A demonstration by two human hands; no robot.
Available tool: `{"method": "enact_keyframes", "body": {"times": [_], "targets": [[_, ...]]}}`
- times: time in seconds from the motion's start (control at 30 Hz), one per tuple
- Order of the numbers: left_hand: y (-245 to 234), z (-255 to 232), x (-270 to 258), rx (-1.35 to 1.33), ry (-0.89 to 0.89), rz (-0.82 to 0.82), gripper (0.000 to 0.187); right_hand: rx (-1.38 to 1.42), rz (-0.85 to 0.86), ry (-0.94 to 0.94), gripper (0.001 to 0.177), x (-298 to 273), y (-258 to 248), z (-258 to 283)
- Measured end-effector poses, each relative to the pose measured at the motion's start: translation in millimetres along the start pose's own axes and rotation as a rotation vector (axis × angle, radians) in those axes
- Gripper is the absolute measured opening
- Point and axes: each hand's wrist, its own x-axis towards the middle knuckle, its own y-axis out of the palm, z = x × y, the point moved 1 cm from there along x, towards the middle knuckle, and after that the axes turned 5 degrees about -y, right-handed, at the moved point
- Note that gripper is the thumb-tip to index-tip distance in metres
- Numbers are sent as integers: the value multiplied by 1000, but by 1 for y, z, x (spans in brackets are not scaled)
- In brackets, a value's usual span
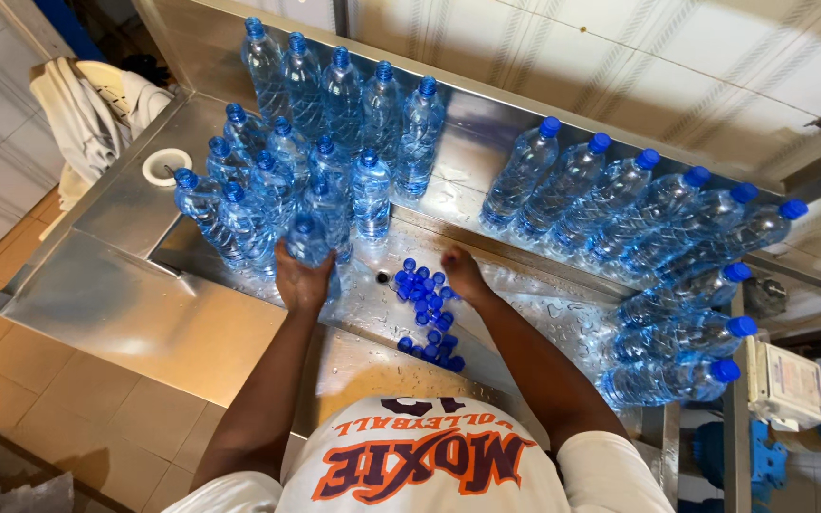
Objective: The person fills clear plastic water bottles from a wall-mounted tap and places them on a stainless steel counter. They repeatedly pick up bottles, fill them, and arrange them in rows. The person also handles loose blue bottle caps on the counter.
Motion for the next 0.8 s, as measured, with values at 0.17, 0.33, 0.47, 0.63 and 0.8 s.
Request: {"method": "enact_keyframes", "body": {"times": [0.17, 0.33, 0.47, 0.63, 0.8], "targets": [[10, -1, -52, -19, 26, 308, 102, 325, -117, -493, 36, -24, -14, 92], [14, -19, -92, 11, 54, 474, 103, -175, 70, -778, 26, -54, -9, 146], [11, -29, -99, -45, 126, 543, 102, -426, 76, -740, 29, -53, -12, 153], [9, -14, -97, -462, 135, 839, 101, -366, -122, -850, 20, -79, -18, 124], [26, 23, -81, -862, -525, 863, 36, -339, -374, -1116, 6, -116, -28, 84]]}}
